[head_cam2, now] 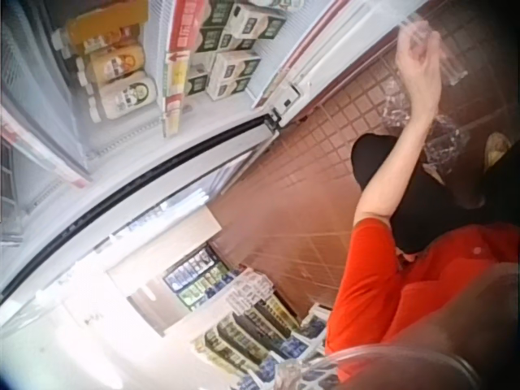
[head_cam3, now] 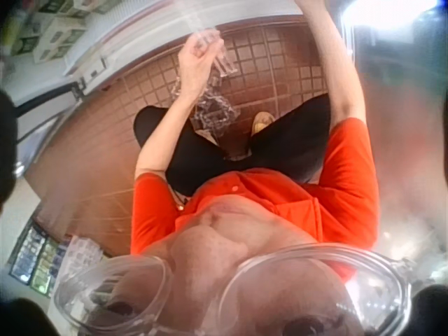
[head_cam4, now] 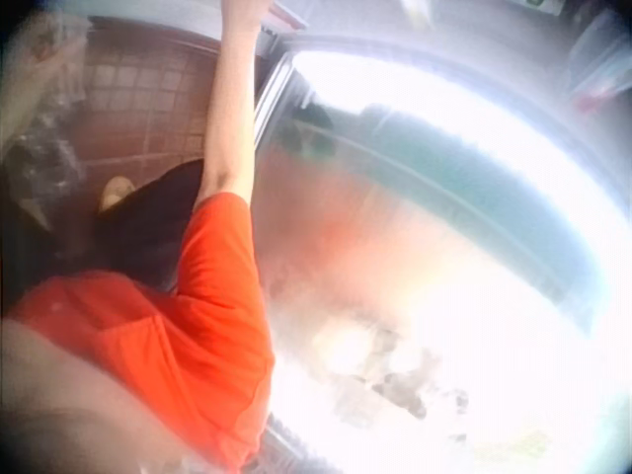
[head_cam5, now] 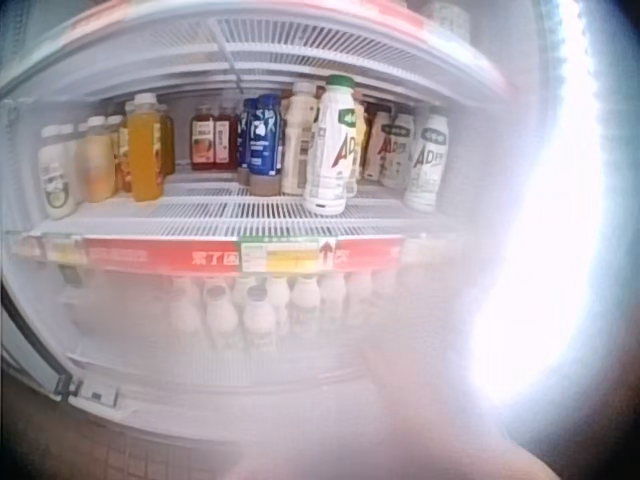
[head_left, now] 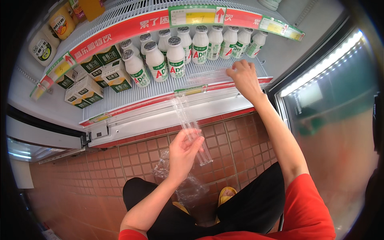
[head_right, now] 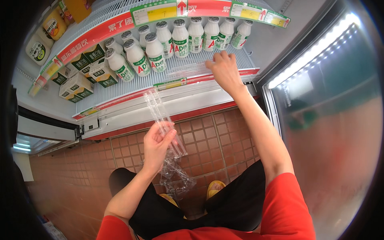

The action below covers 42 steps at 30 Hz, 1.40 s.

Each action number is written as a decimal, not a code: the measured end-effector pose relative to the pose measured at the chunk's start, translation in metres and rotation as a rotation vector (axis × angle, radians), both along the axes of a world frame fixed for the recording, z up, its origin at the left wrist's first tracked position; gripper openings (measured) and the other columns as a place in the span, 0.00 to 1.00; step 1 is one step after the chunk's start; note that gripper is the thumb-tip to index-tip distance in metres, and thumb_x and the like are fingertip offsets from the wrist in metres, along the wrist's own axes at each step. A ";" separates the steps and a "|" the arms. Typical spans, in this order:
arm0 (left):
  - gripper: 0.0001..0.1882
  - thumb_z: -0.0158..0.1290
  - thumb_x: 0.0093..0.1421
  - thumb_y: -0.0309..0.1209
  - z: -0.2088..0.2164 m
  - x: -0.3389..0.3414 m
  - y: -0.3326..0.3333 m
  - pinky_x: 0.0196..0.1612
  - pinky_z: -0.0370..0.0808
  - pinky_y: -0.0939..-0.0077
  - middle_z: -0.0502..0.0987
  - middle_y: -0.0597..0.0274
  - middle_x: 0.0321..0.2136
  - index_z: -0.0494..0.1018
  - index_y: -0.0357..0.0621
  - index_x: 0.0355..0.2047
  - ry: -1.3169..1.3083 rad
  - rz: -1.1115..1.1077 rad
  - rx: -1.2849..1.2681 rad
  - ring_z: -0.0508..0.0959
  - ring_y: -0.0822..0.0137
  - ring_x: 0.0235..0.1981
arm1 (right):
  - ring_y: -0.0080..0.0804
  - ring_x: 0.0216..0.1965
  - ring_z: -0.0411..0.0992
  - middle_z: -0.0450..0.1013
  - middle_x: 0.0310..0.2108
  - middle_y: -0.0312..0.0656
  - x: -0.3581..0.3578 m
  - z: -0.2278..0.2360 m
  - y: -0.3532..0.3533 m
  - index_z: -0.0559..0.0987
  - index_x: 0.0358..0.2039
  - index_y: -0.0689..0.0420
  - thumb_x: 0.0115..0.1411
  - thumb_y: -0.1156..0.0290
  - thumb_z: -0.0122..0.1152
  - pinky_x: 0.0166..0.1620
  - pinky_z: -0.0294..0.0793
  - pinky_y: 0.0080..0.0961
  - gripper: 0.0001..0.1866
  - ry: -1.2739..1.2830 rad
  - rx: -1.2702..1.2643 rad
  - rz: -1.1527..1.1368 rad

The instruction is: The person crouches in front of an open refrigerator and places multiple white bottles into a clear plastic bag, then arranges them on the shelf. The person then walks to a nearby shelf, picks up several cartons, and places them into the refrigerator.

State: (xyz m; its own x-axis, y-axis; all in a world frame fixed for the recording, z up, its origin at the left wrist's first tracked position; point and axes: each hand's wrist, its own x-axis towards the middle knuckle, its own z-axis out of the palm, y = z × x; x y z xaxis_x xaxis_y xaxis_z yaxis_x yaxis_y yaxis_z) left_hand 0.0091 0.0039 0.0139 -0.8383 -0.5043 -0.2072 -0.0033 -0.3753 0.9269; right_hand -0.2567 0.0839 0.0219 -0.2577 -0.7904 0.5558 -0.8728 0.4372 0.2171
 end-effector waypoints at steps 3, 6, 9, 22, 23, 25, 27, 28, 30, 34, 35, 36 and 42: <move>0.08 0.51 0.54 0.23 0.000 0.002 0.000 0.28 0.70 0.85 0.72 0.64 0.29 0.66 0.37 0.34 -0.021 -0.066 0.013 0.72 0.77 0.25 | 0.40 0.37 0.65 0.68 0.30 0.42 0.016 0.011 0.000 0.74 0.29 0.56 0.48 0.74 0.52 0.41 0.61 0.33 0.07 0.004 -0.058 0.066; 0.08 0.52 0.53 0.23 0.001 0.008 0.005 0.28 0.70 0.85 0.72 0.65 0.26 0.66 0.38 0.33 -0.068 -0.201 -0.008 0.72 0.77 0.24 | 0.33 0.28 0.69 0.71 0.27 0.42 0.092 0.012 0.004 0.73 0.31 0.61 0.55 0.69 0.53 0.32 0.66 0.28 0.08 -1.030 -0.294 0.272; 0.08 0.52 0.53 0.23 0.004 0.011 0.012 0.27 0.70 0.85 0.73 0.64 0.25 0.66 0.38 0.34 -0.088 -0.380 -0.014 0.73 0.77 0.24 | 0.13 0.14 0.58 0.65 0.15 0.29 0.142 0.021 0.011 0.70 0.25 0.60 0.60 0.68 0.47 0.17 0.56 0.12 0.10 -1.728 -0.331 0.155; 0.10 0.40 0.61 0.31 0.003 0.008 0.011 0.17 0.64 0.83 0.68 0.63 0.13 0.64 0.38 0.26 -0.059 -0.131 -0.383 0.69 0.76 0.13 | 0.34 0.11 0.65 0.62 0.09 0.44 0.195 0.001 0.015 0.66 0.18 0.62 0.60 0.71 0.44 0.16 0.61 0.25 0.15 -1.340 -0.376 0.077; 0.10 0.40 0.61 0.31 0.002 0.009 0.012 0.17 0.63 0.83 0.67 0.63 0.13 0.64 0.38 0.27 -0.051 -0.130 -0.371 0.69 0.76 0.13 | 0.33 0.11 0.64 0.62 0.09 0.44 0.195 0.000 0.017 0.66 0.18 0.62 0.60 0.71 0.44 0.17 0.61 0.24 0.15 -1.391 -0.385 0.074; 0.09 0.40 0.61 0.30 -0.001 0.011 0.012 0.17 0.63 0.83 0.67 0.64 0.13 0.63 0.38 0.27 -0.037 -0.129 -0.345 0.68 0.77 0.13 | 0.32 0.12 0.63 0.62 0.10 0.44 0.197 -0.001 0.017 0.65 0.18 0.62 0.60 0.71 0.44 0.18 0.61 0.24 0.14 -1.515 -0.419 0.055; 0.07 0.40 0.60 0.28 -0.002 0.011 0.012 0.17 0.63 0.84 0.66 0.65 0.14 0.64 0.37 0.27 -0.035 -0.112 -0.283 0.67 0.79 0.14 | 0.31 0.12 0.61 0.62 0.11 0.44 0.197 0.001 0.018 0.65 0.19 0.63 0.60 0.71 0.44 0.19 0.61 0.24 0.13 -1.653 -0.469 0.010; 0.07 0.40 0.60 0.28 -0.002 0.010 0.010 0.17 0.63 0.84 0.66 0.65 0.14 0.64 0.37 0.28 -0.037 -0.105 -0.259 0.67 0.79 0.14 | 0.33 0.12 0.61 0.62 0.11 0.45 0.196 -0.002 0.017 0.65 0.20 0.63 0.60 0.71 0.44 0.19 0.61 0.25 0.13 -1.681 -0.464 0.042; 0.07 0.41 0.60 0.28 -0.002 0.009 0.007 0.17 0.63 0.85 0.66 0.65 0.15 0.64 0.37 0.28 -0.045 -0.066 -0.285 0.67 0.79 0.14 | 0.37 0.13 0.61 0.62 0.12 0.47 0.192 -0.009 0.016 0.64 0.21 0.62 0.60 0.71 0.44 0.19 0.61 0.26 0.12 -1.740 -0.450 0.112; 0.07 0.43 0.60 0.29 -0.002 0.005 0.007 0.18 0.62 0.84 0.67 0.64 0.17 0.63 0.37 0.32 -0.060 0.023 -0.378 0.67 0.79 0.15 | 0.46 0.14 0.59 0.60 0.12 0.51 0.196 -0.004 0.015 0.63 0.23 0.62 0.60 0.70 0.44 0.19 0.59 0.28 0.11 -1.392 -0.322 0.114; 0.07 0.43 0.60 0.30 -0.001 0.005 0.011 0.18 0.62 0.84 0.68 0.64 0.18 0.63 0.37 0.32 -0.061 0.034 -0.376 0.67 0.78 0.16 | 0.47 0.14 0.58 0.60 0.13 0.52 0.198 -0.006 0.016 0.63 0.23 0.62 0.60 0.70 0.44 0.19 0.59 0.28 0.11 -1.365 -0.349 0.093; 0.08 0.44 0.60 0.30 -0.007 0.007 0.013 0.19 0.62 0.84 0.68 0.63 0.20 0.62 0.37 0.34 -0.052 0.016 -0.375 0.67 0.78 0.18 | 0.48 0.15 0.58 0.60 0.13 0.52 0.199 -0.007 0.017 0.63 0.23 0.62 0.60 0.70 0.44 0.19 0.59 0.28 0.11 -1.338 -0.375 0.073; 0.04 0.41 0.61 0.27 -0.003 0.008 0.014 0.20 0.60 0.87 0.64 0.69 0.18 0.62 0.39 0.33 -0.028 0.083 -0.352 0.62 0.83 0.18 | 0.39 0.14 0.60 0.60 0.12 0.48 0.200 -0.007 0.018 0.65 0.24 0.62 0.60 0.71 0.43 0.20 0.60 0.27 0.09 -1.601 -0.449 -0.026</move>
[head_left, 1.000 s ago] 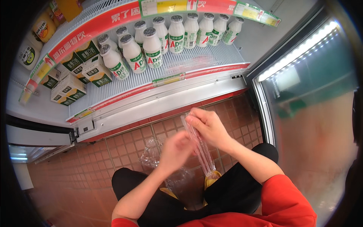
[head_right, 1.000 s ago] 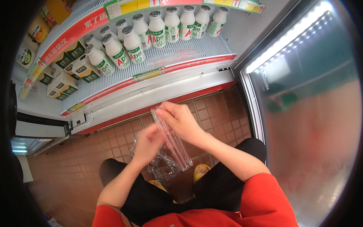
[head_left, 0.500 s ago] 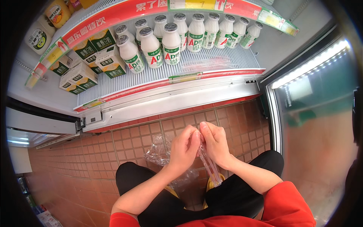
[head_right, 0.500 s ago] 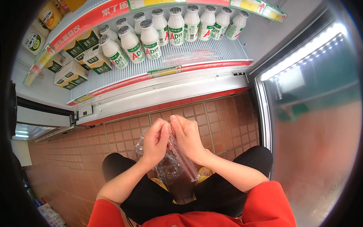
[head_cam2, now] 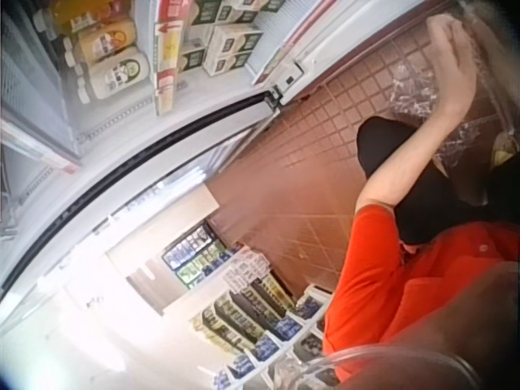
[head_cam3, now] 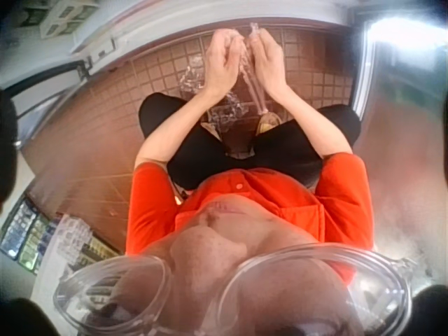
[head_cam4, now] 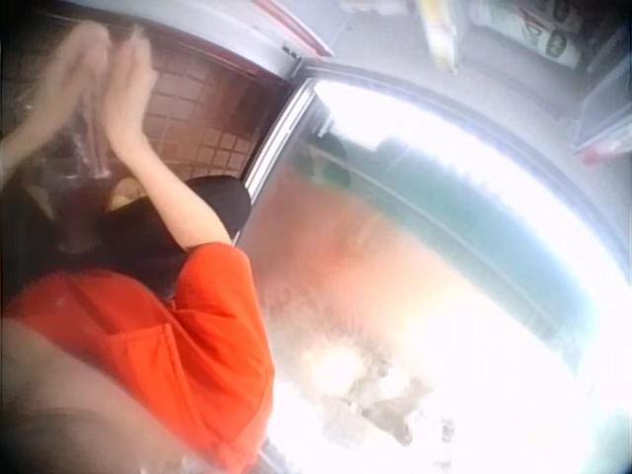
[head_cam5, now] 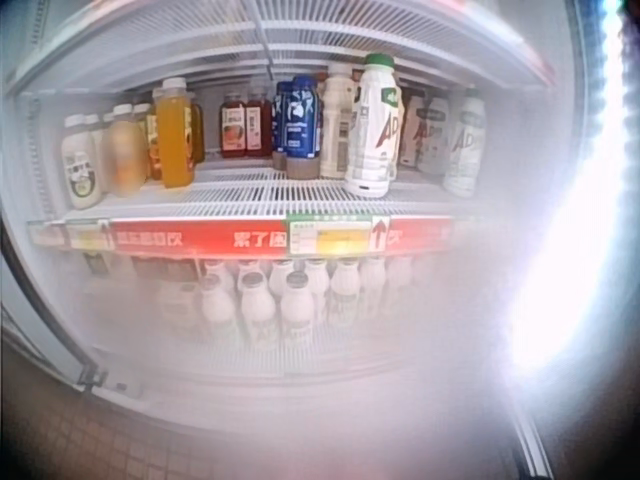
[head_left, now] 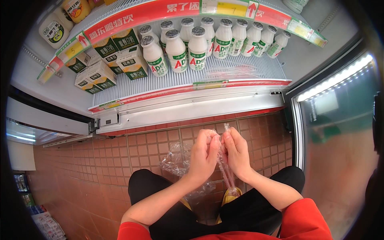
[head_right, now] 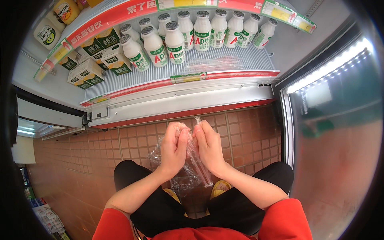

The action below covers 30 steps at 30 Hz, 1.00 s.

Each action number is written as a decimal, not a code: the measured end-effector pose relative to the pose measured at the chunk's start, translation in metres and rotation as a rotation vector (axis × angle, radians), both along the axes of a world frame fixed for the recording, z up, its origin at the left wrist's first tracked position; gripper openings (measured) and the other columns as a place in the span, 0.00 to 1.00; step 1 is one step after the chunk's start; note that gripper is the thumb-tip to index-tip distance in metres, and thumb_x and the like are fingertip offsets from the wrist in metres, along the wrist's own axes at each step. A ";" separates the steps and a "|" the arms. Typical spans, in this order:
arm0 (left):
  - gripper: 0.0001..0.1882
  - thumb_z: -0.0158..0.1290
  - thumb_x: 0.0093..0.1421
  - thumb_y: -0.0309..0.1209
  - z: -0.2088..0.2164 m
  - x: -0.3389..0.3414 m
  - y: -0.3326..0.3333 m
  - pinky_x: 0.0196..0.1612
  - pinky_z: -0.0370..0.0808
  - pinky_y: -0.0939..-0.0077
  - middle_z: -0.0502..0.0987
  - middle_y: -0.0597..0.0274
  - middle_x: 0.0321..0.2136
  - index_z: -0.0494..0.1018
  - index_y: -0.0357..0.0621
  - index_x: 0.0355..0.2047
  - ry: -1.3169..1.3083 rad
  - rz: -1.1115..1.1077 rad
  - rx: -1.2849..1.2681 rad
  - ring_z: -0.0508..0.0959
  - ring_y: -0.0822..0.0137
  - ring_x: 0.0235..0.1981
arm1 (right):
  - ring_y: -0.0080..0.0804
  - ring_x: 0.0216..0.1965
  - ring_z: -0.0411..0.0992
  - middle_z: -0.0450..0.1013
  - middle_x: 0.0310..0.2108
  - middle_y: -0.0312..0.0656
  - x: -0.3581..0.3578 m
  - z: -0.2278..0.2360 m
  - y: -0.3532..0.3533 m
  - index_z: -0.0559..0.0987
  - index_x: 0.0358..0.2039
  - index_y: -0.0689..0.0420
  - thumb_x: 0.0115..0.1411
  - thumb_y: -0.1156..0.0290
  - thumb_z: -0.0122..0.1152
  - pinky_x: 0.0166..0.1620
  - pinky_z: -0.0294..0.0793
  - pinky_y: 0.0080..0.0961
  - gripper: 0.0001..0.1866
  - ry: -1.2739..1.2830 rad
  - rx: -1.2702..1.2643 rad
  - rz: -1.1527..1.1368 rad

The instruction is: The person crouches in front of an open refrigerator and places multiple white bottles into a clear plastic bag, then arranges them on the shelf. The person then walks to a nearby shelf, picks up several cartons, and places them into the refrigerator.

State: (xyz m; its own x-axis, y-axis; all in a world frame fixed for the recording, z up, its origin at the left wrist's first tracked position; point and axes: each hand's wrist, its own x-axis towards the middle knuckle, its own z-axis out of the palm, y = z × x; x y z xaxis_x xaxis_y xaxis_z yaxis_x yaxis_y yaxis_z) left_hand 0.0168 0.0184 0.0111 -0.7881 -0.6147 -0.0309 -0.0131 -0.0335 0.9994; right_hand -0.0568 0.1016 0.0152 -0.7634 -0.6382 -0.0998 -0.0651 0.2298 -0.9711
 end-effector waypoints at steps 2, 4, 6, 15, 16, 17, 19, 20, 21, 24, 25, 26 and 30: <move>0.04 0.41 0.61 0.27 0.001 0.000 -0.005 0.21 0.60 0.87 0.64 0.69 0.18 0.62 0.39 0.33 0.025 0.038 0.072 0.62 0.82 0.18 | 0.36 0.14 0.61 0.61 0.12 0.47 0.001 -0.003 0.001 0.65 0.26 0.61 0.60 0.72 0.43 0.20 0.60 0.26 0.08 0.023 -0.013 0.065; 0.03 0.41 0.60 0.26 0.001 -0.002 -0.015 0.21 0.60 0.87 0.64 0.69 0.18 0.62 0.40 0.32 0.071 0.105 0.115 0.62 0.83 0.19 | 0.33 0.14 0.61 0.62 0.12 0.45 0.001 -0.006 0.004 0.66 0.27 0.61 0.60 0.73 0.44 0.20 0.61 0.26 0.07 0.165 0.043 0.177; 0.04 0.42 0.60 0.27 -0.002 -0.005 -0.009 0.20 0.61 0.86 0.66 0.67 0.20 0.62 0.39 0.33 0.102 0.082 0.113 0.63 0.82 0.18 | 0.33 0.14 0.63 0.63 0.12 0.45 0.002 -0.008 0.002 0.67 0.28 0.61 0.59 0.73 0.45 0.20 0.61 0.25 0.06 0.185 0.004 0.089; 0.06 0.45 0.59 0.28 -0.009 -0.004 -0.005 0.22 0.65 0.85 0.69 0.64 0.21 0.65 0.38 0.33 -0.026 0.031 -0.072 0.68 0.79 0.19 | 0.37 0.16 0.65 0.65 0.15 0.48 0.001 -0.006 0.002 0.64 0.29 0.60 0.59 0.73 0.46 0.20 0.62 0.26 0.05 0.092 0.001 0.084; 0.05 0.44 0.59 0.28 -0.009 -0.004 -0.002 0.23 0.65 0.86 0.70 0.65 0.22 0.65 0.38 0.33 -0.022 0.049 -0.085 0.68 0.80 0.20 | 0.37 0.16 0.65 0.65 0.15 0.48 0.001 -0.009 0.003 0.64 0.29 0.61 0.59 0.73 0.45 0.20 0.62 0.26 0.05 0.109 -0.014 0.062; 0.05 0.44 0.60 0.28 -0.009 -0.004 -0.001 0.24 0.65 0.86 0.69 0.66 0.22 0.65 0.38 0.33 0.009 0.061 -0.021 0.68 0.80 0.21 | 0.37 0.16 0.66 0.65 0.14 0.48 0.002 -0.010 0.003 0.64 0.29 0.61 0.60 0.73 0.45 0.20 0.62 0.26 0.05 0.125 -0.030 0.044; 0.05 0.43 0.60 0.28 -0.010 -0.004 -0.002 0.24 0.65 0.86 0.69 0.66 0.22 0.65 0.38 0.33 0.070 0.086 0.110 0.68 0.80 0.22 | 0.41 0.16 0.65 0.64 0.14 0.49 0.001 -0.007 0.001 0.62 0.30 0.61 0.60 0.72 0.43 0.20 0.61 0.28 0.05 0.081 -0.058 0.040; 0.05 0.42 0.60 0.27 -0.007 -0.004 -0.005 0.25 0.65 0.87 0.69 0.68 0.22 0.65 0.38 0.34 0.024 0.071 0.066 0.68 0.80 0.23 | 0.42 0.16 0.65 0.64 0.14 0.49 0.000 -0.006 -0.001 0.62 0.30 0.61 0.60 0.72 0.43 0.20 0.61 0.29 0.05 0.080 -0.077 0.047; 0.05 0.42 0.61 0.27 -0.005 -0.005 -0.005 0.26 0.65 0.87 0.69 0.67 0.23 0.64 0.38 0.34 0.029 0.082 0.086 0.67 0.80 0.23 | 0.42 0.16 0.65 0.64 0.14 0.49 -0.001 -0.006 0.000 0.62 0.31 0.61 0.60 0.72 0.43 0.20 0.61 0.29 0.05 0.080 -0.096 0.056; 0.06 0.41 0.61 0.28 -0.003 -0.005 -0.012 0.28 0.64 0.87 0.68 0.66 0.23 0.63 0.39 0.36 0.059 0.101 0.152 0.67 0.80 0.25 | 0.45 0.17 0.67 0.64 0.14 0.50 0.000 -0.005 0.003 0.62 0.32 0.61 0.60 0.73 0.43 0.20 0.62 0.31 0.05 0.128 -0.048 0.126; 0.06 0.41 0.61 0.28 -0.004 -0.006 -0.010 0.27 0.64 0.88 0.68 0.65 0.23 0.62 0.39 0.37 0.056 0.091 0.140 0.67 0.80 0.24 | 0.45 0.17 0.67 0.64 0.14 0.50 0.001 -0.005 0.003 0.62 0.33 0.61 0.60 0.73 0.43 0.20 0.62 0.32 0.05 0.153 -0.031 0.134; 0.07 0.41 0.61 0.28 -0.004 -0.008 -0.007 0.26 0.64 0.88 0.68 0.65 0.22 0.62 0.39 0.38 0.051 0.081 0.129 0.67 0.80 0.23 | 0.45 0.17 0.67 0.64 0.14 0.50 0.001 -0.008 0.003 0.62 0.33 0.61 0.60 0.73 0.43 0.20 0.62 0.31 0.05 0.126 -0.027 0.108; 0.10 0.38 0.61 0.26 0.007 -0.007 -0.007 0.15 0.62 0.89 0.68 0.64 0.20 0.59 0.39 0.43 0.022 0.023 0.267 0.66 0.80 0.15 | 0.42 0.15 0.67 0.64 0.14 0.48 -0.002 -0.016 0.005 0.62 0.33 0.61 0.59 0.74 0.43 0.18 0.62 0.29 0.04 0.194 -0.023 -0.057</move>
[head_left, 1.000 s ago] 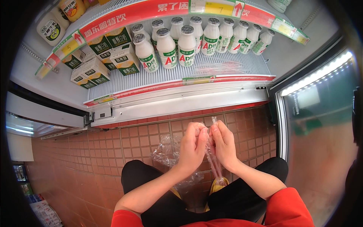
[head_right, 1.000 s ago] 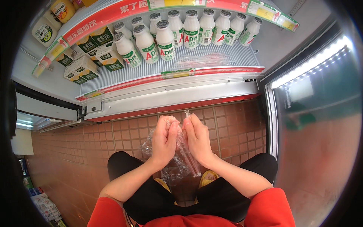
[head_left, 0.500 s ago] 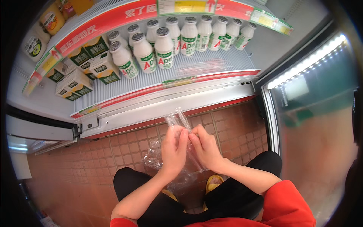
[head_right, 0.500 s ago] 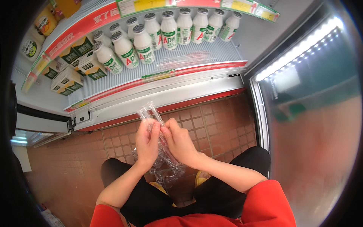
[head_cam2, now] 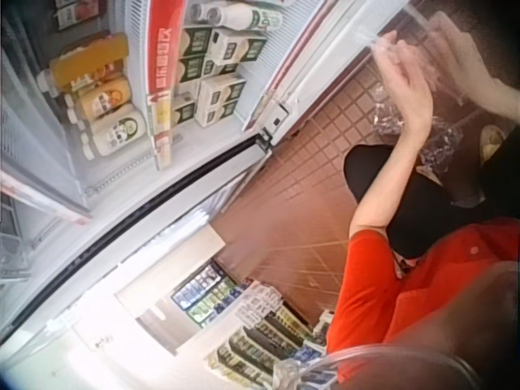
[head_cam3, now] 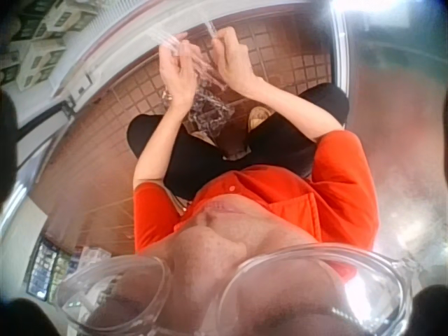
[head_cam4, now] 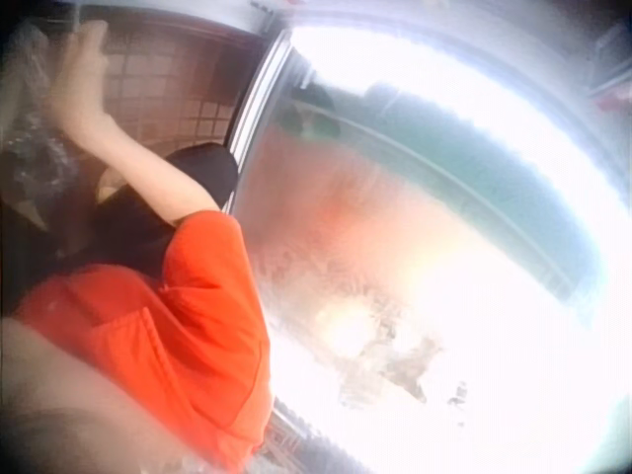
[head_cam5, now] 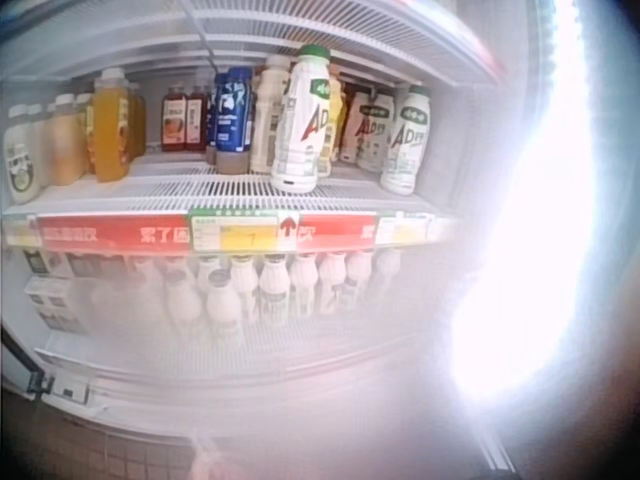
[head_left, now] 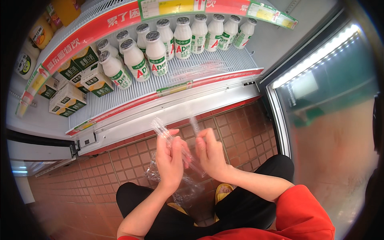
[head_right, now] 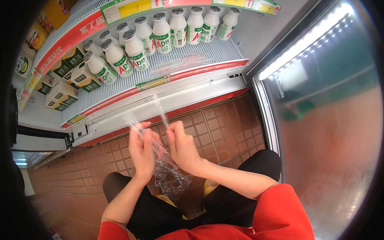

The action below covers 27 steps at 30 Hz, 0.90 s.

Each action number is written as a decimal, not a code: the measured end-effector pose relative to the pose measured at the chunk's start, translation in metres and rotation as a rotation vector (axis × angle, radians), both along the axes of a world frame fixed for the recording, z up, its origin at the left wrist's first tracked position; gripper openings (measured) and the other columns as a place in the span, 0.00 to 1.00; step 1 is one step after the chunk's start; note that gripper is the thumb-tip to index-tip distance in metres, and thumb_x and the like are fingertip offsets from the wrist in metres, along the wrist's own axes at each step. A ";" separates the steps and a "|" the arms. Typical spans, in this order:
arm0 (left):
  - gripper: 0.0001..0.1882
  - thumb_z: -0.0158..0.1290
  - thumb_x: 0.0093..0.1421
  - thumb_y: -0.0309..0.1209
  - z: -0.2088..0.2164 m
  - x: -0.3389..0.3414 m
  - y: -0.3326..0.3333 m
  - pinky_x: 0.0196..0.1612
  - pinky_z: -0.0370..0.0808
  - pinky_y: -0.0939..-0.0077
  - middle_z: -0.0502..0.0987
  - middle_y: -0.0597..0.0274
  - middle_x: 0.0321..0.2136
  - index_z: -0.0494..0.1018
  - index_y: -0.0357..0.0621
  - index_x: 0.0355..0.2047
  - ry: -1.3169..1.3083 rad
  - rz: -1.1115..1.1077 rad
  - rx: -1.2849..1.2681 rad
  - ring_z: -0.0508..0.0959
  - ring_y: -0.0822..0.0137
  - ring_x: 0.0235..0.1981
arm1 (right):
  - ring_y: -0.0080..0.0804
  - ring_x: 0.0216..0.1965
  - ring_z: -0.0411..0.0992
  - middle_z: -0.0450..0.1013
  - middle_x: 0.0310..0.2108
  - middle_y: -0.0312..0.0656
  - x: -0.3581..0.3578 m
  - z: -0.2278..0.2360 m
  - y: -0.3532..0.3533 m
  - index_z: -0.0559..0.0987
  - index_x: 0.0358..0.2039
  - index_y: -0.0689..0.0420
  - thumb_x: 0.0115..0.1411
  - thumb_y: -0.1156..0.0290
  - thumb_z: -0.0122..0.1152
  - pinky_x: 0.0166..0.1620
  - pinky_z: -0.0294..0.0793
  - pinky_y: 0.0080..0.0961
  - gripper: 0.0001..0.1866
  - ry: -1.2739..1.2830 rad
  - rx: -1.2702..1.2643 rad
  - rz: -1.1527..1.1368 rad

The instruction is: The person crouches in front of an open refrigerator and places multiple white bottles into a clear plastic bag, then arranges them on the shelf. The person then walks to a nearby shelf, picks up several cartons, and places them into the refrigerator.

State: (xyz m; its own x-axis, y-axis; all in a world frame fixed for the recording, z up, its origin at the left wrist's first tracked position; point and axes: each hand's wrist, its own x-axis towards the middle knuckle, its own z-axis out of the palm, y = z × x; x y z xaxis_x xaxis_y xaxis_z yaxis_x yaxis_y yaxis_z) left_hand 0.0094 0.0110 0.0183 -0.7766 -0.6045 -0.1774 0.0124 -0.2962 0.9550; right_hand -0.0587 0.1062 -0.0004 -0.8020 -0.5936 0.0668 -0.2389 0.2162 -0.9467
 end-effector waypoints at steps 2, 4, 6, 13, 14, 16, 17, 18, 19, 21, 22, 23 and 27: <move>0.11 0.38 0.62 0.27 0.000 -0.001 -0.004 0.13 0.60 0.89 0.68 0.63 0.20 0.58 0.39 0.44 0.003 0.036 -0.005 0.65 0.80 0.13 | 0.37 0.14 0.67 0.63 0.13 0.45 -0.006 0.003 -0.001 0.62 0.32 0.60 0.59 0.75 0.44 0.17 0.62 0.27 0.04 0.075 -0.038 -0.089; 0.12 0.37 0.62 0.29 -0.001 0.000 -0.011 0.12 0.58 0.88 0.67 0.63 0.19 0.58 0.39 0.45 0.010 0.084 -0.041 0.64 0.80 0.13 | 0.35 0.14 0.66 0.63 0.12 0.44 -0.020 0.001 -0.003 0.62 0.32 0.60 0.59 0.76 0.44 0.17 0.61 0.26 0.03 0.139 -0.067 -0.118; 0.12 0.37 0.62 0.29 -0.001 0.000 -0.018 0.12 0.58 0.89 0.67 0.63 0.19 0.58 0.39 0.46 0.007 0.104 -0.071 0.64 0.80 0.13 | 0.34 0.13 0.65 0.63 0.12 0.43 -0.047 0.003 -0.008 0.63 0.32 0.60 0.59 0.76 0.44 0.17 0.61 0.26 0.03 0.263 -0.084 -0.133; 0.13 0.39 0.61 0.27 -0.003 0.000 -0.028 0.19 0.61 0.89 0.66 0.65 0.22 0.60 0.39 0.46 -0.002 0.115 -0.171 0.64 0.81 0.16 | 0.41 0.30 0.68 0.69 0.24 0.43 -0.217 0.020 -0.061 0.69 0.32 0.58 0.53 0.66 0.53 0.32 0.66 0.35 0.10 1.480 0.373 0.234; 0.12 0.39 0.61 0.27 -0.005 0.000 -0.030 0.19 0.61 0.89 0.66 0.65 0.21 0.60 0.39 0.45 -0.007 0.111 -0.180 0.64 0.81 0.16 | 0.41 0.32 0.68 0.69 0.25 0.43 -0.224 0.014 -0.067 0.70 0.32 0.58 0.52 0.64 0.54 0.34 0.67 0.34 0.11 1.495 0.464 0.269; 0.12 0.40 0.61 0.26 -0.009 0.001 -0.032 0.19 0.61 0.89 0.66 0.65 0.21 0.60 0.39 0.45 -0.019 0.100 -0.195 0.64 0.81 0.16 | 0.44 0.31 0.69 0.70 0.26 0.45 -0.212 0.028 -0.091 0.71 0.31 0.59 0.51 0.62 0.55 0.33 0.67 0.36 0.13 1.347 0.193 0.142; 0.12 0.40 0.61 0.26 -0.006 0.002 -0.032 0.18 0.61 0.89 0.66 0.65 0.21 0.60 0.38 0.45 -0.031 0.122 -0.194 0.64 0.81 0.16 | 0.46 0.31 0.69 0.71 0.27 0.46 -0.200 0.041 -0.111 0.71 0.30 0.59 0.51 0.60 0.56 0.33 0.67 0.37 0.14 1.263 0.048 0.083; 0.12 0.40 0.61 0.26 -0.006 0.000 -0.031 0.18 0.61 0.89 0.66 0.66 0.21 0.60 0.38 0.45 -0.036 0.123 -0.184 0.64 0.81 0.16 | 0.46 0.29 0.69 0.71 0.25 0.47 -0.189 0.056 -0.128 0.71 0.31 0.60 0.50 0.58 0.57 0.32 0.67 0.37 0.17 1.085 0.034 0.100; 0.12 0.40 0.60 0.26 -0.006 -0.003 -0.028 0.18 0.61 0.89 0.66 0.66 0.21 0.60 0.38 0.45 -0.039 0.112 -0.170 0.64 0.81 0.16 | 0.47 0.27 0.70 0.71 0.23 0.48 -0.180 0.066 -0.144 0.71 0.32 0.61 0.48 0.56 0.59 0.31 0.68 0.37 0.20 0.908 0.028 0.105; 0.11 0.39 0.61 0.27 -0.010 -0.006 -0.026 0.16 0.60 0.89 0.66 0.66 0.20 0.60 0.39 0.44 -0.001 0.110 -0.201 0.64 0.81 0.15 | 0.46 0.24 0.70 0.71 0.21 0.50 -0.182 0.061 -0.175 0.72 0.35 0.62 0.47 0.55 0.60 0.30 0.68 0.36 0.23 0.986 0.194 0.150; 0.11 0.39 0.62 0.28 -0.013 -0.007 -0.027 0.15 0.58 0.90 0.65 0.65 0.20 0.60 0.39 0.44 0.014 0.120 -0.218 0.64 0.81 0.14 | 0.46 0.24 0.70 0.71 0.20 0.50 -0.185 0.061 -0.177 0.72 0.33 0.62 0.46 0.56 0.60 0.30 0.69 0.37 0.22 0.965 0.121 0.103; 0.11 0.39 0.62 0.29 -0.015 -0.007 -0.028 0.13 0.56 0.90 0.65 0.65 0.20 0.60 0.39 0.44 0.019 0.141 -0.235 0.64 0.81 0.13 | 0.46 0.25 0.70 0.71 0.20 0.50 -0.180 0.060 -0.178 0.72 0.31 0.63 0.46 0.57 0.60 0.30 0.69 0.37 0.21 0.938 0.041 0.068; 0.11 0.39 0.62 0.30 -0.011 -0.004 -0.027 0.13 0.57 0.90 0.65 0.65 0.19 0.61 0.40 0.44 -0.024 0.177 -0.197 0.63 0.81 0.13 | 0.33 0.22 0.71 0.72 0.20 0.45 -0.191 0.079 -0.096 0.73 0.30 0.65 0.46 0.69 0.60 0.27 0.69 0.26 0.13 0.472 -0.448 -0.350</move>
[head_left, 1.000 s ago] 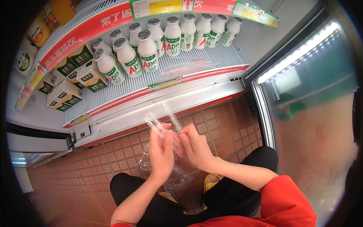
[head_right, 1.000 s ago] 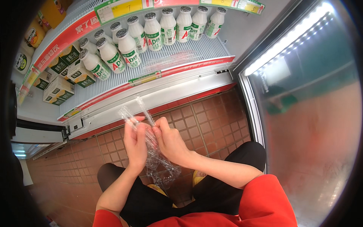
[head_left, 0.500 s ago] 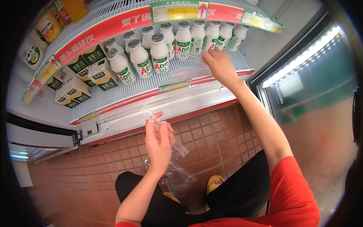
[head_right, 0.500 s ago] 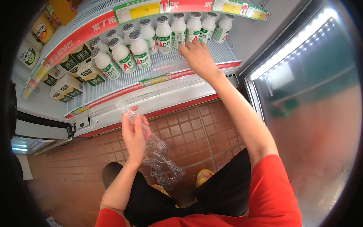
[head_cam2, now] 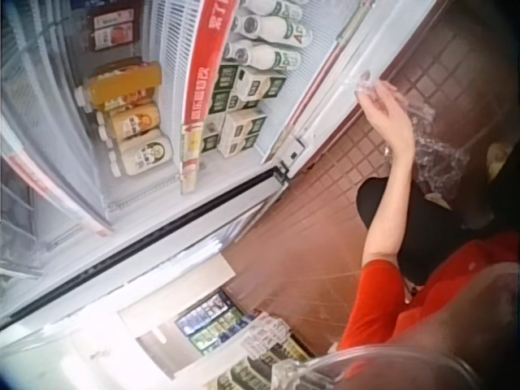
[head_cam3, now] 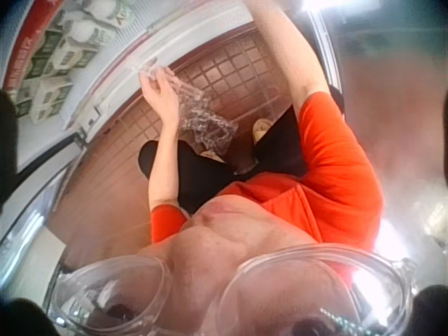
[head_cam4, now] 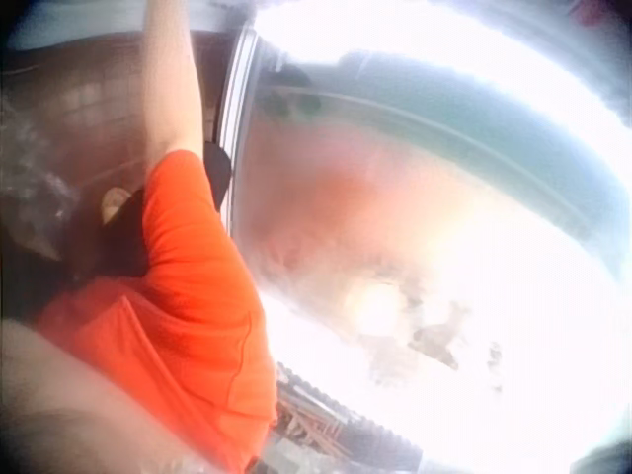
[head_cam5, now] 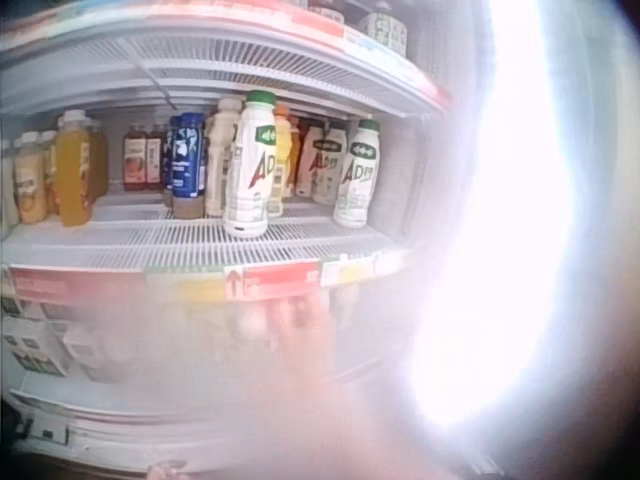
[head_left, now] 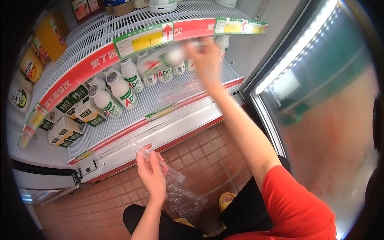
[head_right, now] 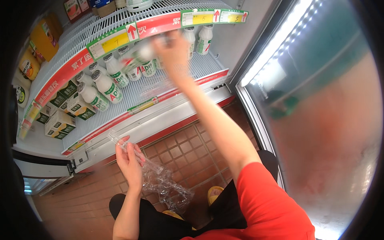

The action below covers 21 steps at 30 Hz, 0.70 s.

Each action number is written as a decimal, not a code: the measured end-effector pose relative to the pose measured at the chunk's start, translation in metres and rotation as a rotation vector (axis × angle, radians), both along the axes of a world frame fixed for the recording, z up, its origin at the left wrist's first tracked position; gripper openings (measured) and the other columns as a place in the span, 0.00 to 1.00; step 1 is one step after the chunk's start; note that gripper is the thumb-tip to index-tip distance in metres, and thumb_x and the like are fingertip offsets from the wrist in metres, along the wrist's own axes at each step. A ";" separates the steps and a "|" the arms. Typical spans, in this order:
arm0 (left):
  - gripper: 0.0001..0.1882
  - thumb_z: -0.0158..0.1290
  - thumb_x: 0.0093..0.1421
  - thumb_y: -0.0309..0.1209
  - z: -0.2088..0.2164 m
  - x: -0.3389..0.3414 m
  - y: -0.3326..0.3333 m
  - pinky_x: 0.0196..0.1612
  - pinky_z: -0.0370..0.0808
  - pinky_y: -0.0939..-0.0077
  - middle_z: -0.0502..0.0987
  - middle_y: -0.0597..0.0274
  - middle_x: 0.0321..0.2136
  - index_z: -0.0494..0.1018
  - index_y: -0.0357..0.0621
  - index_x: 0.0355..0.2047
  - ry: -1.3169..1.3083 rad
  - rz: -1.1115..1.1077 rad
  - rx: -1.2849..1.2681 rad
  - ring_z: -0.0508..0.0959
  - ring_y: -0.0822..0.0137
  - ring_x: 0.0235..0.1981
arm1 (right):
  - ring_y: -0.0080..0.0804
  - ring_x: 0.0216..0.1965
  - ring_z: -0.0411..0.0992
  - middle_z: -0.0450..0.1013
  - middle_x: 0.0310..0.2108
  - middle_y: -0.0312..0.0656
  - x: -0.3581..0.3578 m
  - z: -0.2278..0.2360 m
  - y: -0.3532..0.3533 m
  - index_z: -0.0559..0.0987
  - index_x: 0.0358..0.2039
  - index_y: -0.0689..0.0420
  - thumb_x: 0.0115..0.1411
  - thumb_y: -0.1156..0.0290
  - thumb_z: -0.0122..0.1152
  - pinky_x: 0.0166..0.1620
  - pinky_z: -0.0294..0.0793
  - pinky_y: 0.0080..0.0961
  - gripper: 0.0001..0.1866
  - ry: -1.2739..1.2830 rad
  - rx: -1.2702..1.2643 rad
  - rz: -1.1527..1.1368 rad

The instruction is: The person crouches in front of an open refrigerator and places multiple white bottles into a clear plastic bag, then arranges them on the shelf. The person then walks to a nearby shelf, picks up several cartons, and places them into the refrigerator.

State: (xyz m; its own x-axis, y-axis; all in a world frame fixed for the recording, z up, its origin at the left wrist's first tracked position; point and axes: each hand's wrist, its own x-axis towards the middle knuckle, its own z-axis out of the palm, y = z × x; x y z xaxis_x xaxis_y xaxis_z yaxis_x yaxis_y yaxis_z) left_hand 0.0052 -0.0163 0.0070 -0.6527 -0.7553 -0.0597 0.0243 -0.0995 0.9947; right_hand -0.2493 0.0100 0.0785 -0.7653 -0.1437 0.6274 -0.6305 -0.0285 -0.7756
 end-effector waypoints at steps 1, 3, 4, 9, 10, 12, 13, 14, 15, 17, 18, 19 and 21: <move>0.11 0.39 0.62 0.29 0.000 0.000 0.001 0.13 0.57 0.90 0.65 0.65 0.20 0.61 0.40 0.44 0.007 -0.013 0.000 0.63 0.81 0.13 | 0.28 0.20 0.70 0.73 0.20 0.42 -0.007 0.014 0.033 0.73 0.30 0.65 0.47 0.71 0.61 0.25 0.67 0.24 0.13 -0.143 -0.003 -0.012; 0.11 0.39 0.62 0.28 0.005 -0.002 0.006 0.15 0.58 0.90 0.66 0.66 0.20 0.61 0.40 0.44 0.004 -0.039 0.044 0.64 0.82 0.14 | 0.32 0.21 0.72 0.73 0.20 0.46 -0.041 0.012 0.078 0.73 0.31 0.67 0.48 0.69 0.61 0.25 0.69 0.24 0.14 0.075 0.157 -0.275; 0.11 0.39 0.61 0.28 0.007 -0.002 0.007 0.15 0.59 0.91 0.66 0.67 0.20 0.61 0.40 0.44 0.001 -0.050 0.063 0.64 0.82 0.15 | 0.35 0.22 0.73 0.73 0.20 0.48 -0.059 0.008 0.093 0.72 0.31 0.68 0.48 0.68 0.61 0.27 0.69 0.25 0.16 0.254 0.217 -0.381; 0.11 0.40 0.61 0.28 0.007 0.000 0.008 0.16 0.60 0.90 0.66 0.66 0.20 0.60 0.39 0.44 0.040 -0.090 0.115 0.64 0.82 0.15 | 0.46 0.28 0.73 0.73 0.26 0.54 -0.149 -0.025 0.105 0.73 0.33 0.66 0.46 0.62 0.62 0.33 0.71 0.33 0.20 0.166 0.541 -0.275; 0.11 0.40 0.61 0.28 0.007 0.000 0.008 0.16 0.60 0.90 0.66 0.66 0.20 0.60 0.39 0.44 0.051 -0.090 0.120 0.64 0.82 0.16 | 0.46 0.29 0.73 0.73 0.26 0.54 -0.162 -0.028 0.104 0.73 0.33 0.66 0.46 0.61 0.62 0.33 0.71 0.33 0.21 0.172 0.613 -0.233; 0.12 0.40 0.61 0.27 0.010 0.003 0.005 0.18 0.62 0.89 0.66 0.66 0.20 0.60 0.38 0.44 0.033 -0.093 0.117 0.64 0.81 0.16 | 0.46 0.26 0.73 0.72 0.21 0.49 -0.159 -0.017 0.095 0.73 0.30 0.64 0.46 0.61 0.61 0.31 0.72 0.33 0.18 0.303 0.843 -0.329; 0.12 0.40 0.61 0.27 0.011 0.005 0.004 0.18 0.62 0.89 0.66 0.66 0.20 0.60 0.38 0.44 0.031 -0.095 0.114 0.64 0.81 0.16 | 0.45 0.25 0.73 0.72 0.20 0.47 -0.149 -0.019 0.092 0.73 0.29 0.63 0.46 0.61 0.61 0.30 0.72 0.33 0.17 0.437 0.940 -0.417; 0.12 0.40 0.61 0.27 0.011 0.005 0.004 0.18 0.62 0.88 0.66 0.66 0.20 0.60 0.38 0.44 0.035 -0.103 0.113 0.64 0.81 0.16 | 0.44 0.24 0.73 0.71 0.19 0.45 -0.136 -0.015 0.093 0.73 0.28 0.62 0.46 0.61 0.61 0.30 0.72 0.32 0.16 0.579 1.036 -0.514; 0.12 0.40 0.61 0.27 0.011 0.008 0.002 0.18 0.63 0.88 0.66 0.66 0.20 0.60 0.38 0.44 0.043 -0.094 0.120 0.64 0.81 0.16 | 0.39 0.23 0.73 0.70 0.17 0.40 -0.088 -0.007 0.060 0.72 0.25 0.58 0.44 0.63 0.61 0.28 0.72 0.31 0.13 0.479 1.166 -0.588; 0.12 0.40 0.61 0.27 0.010 0.007 0.004 0.18 0.62 0.88 0.66 0.66 0.20 0.60 0.38 0.44 0.021 -0.094 0.091 0.65 0.81 0.16 | 0.41 0.26 0.71 0.71 0.23 0.48 -0.021 -0.008 0.004 0.74 0.28 0.59 0.48 0.59 0.57 0.27 0.70 0.35 0.16 0.618 1.033 -0.241; 0.12 0.39 0.61 0.27 0.010 0.004 0.008 0.18 0.62 0.88 0.66 0.66 0.20 0.60 0.38 0.44 0.016 -0.119 0.085 0.65 0.81 0.16 | 0.44 0.29 0.71 0.70 0.23 0.50 0.005 -0.014 -0.029 0.73 0.32 0.60 0.49 0.55 0.56 0.31 0.70 0.36 0.20 0.572 0.870 -0.019; 0.12 0.39 0.61 0.27 0.008 0.005 0.008 0.18 0.62 0.88 0.66 0.66 0.20 0.60 0.38 0.44 0.009 -0.118 0.092 0.65 0.81 0.16 | 0.46 0.31 0.71 0.70 0.24 0.52 0.044 -0.002 -0.060 0.72 0.37 0.60 0.47 0.52 0.58 0.34 0.69 0.37 0.25 0.316 0.824 0.183; 0.12 0.39 0.61 0.28 0.008 0.002 0.012 0.17 0.61 0.89 0.67 0.66 0.20 0.60 0.39 0.44 0.008 -0.133 0.100 0.65 0.81 0.16 | 0.43 0.33 0.71 0.72 0.26 0.49 0.067 -0.002 -0.100 0.72 0.35 0.60 0.43 0.57 0.62 0.36 0.70 0.34 0.24 0.415 0.624 0.283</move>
State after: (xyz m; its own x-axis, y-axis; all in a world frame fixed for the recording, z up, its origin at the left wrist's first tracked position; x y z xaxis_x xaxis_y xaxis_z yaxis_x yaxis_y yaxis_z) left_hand 0.0073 -0.0042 0.0146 -0.7475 -0.6525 -0.1241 0.0123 -0.2005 0.9796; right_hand -0.1822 -0.0896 0.0768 -0.3688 -0.7161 0.5926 -0.9049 0.1309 -0.4050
